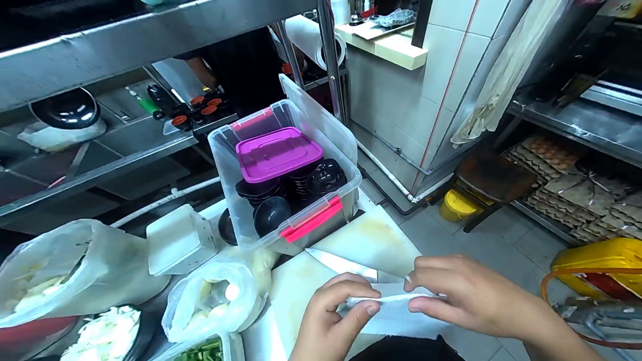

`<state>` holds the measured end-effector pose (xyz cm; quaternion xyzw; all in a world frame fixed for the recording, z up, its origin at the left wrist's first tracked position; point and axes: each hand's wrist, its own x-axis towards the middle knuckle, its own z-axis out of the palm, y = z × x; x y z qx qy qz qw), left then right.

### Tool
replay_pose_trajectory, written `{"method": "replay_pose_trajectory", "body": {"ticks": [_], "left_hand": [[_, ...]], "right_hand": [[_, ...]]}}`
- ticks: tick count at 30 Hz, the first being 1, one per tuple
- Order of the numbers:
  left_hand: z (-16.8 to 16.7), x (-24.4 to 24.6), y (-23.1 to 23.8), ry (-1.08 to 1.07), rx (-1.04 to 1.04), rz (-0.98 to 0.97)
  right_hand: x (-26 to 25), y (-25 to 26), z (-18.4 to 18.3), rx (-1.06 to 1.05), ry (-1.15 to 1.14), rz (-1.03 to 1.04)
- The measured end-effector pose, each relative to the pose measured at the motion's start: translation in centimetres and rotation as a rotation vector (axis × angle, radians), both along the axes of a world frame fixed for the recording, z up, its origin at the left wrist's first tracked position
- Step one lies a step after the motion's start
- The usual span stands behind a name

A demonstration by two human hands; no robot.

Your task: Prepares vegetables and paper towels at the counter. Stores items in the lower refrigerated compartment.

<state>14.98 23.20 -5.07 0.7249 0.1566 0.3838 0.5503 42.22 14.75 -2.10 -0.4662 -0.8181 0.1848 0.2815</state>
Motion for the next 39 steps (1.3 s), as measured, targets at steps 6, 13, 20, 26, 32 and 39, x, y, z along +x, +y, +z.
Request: {"method": "replay_pose_trajectory", "body": {"ticks": [6, 13, 20, 26, 32, 39], "left_hand": [[0.5, -2.1, 0.8, -0.025, 0.047, 0.087], [1.8, -4.8, 0.9, 0.007, 0.127, 0.215], [4.3, -5.1, 1.4, -0.181, -0.004, 0.355], [4.2, -5.4, 2.0, -0.186, -0.498, 0.697], [-1.1, -8.1, 0.0, -0.189, -0.943, 0.409], [-8.2, -8.1, -2.8, 0.087, -1.097, 0.471]], "right_hand": [[2.7, 0.3, -2.3, -0.239, 0.073, 0.017], [3.1, 0.0, -2.1, -0.189, 0.241, -0.059], [0.8, 1.3, -1.6, -0.326, 0.927, 0.023], [-2.5, 3.2, -5.8, -0.518, 1.066, -0.073], [-5.4, 4.6, -6.0, -0.415, 0.956, -0.400], [-7.5, 4.8, -9.7, -0.816, 0.771, -0.577]]}}
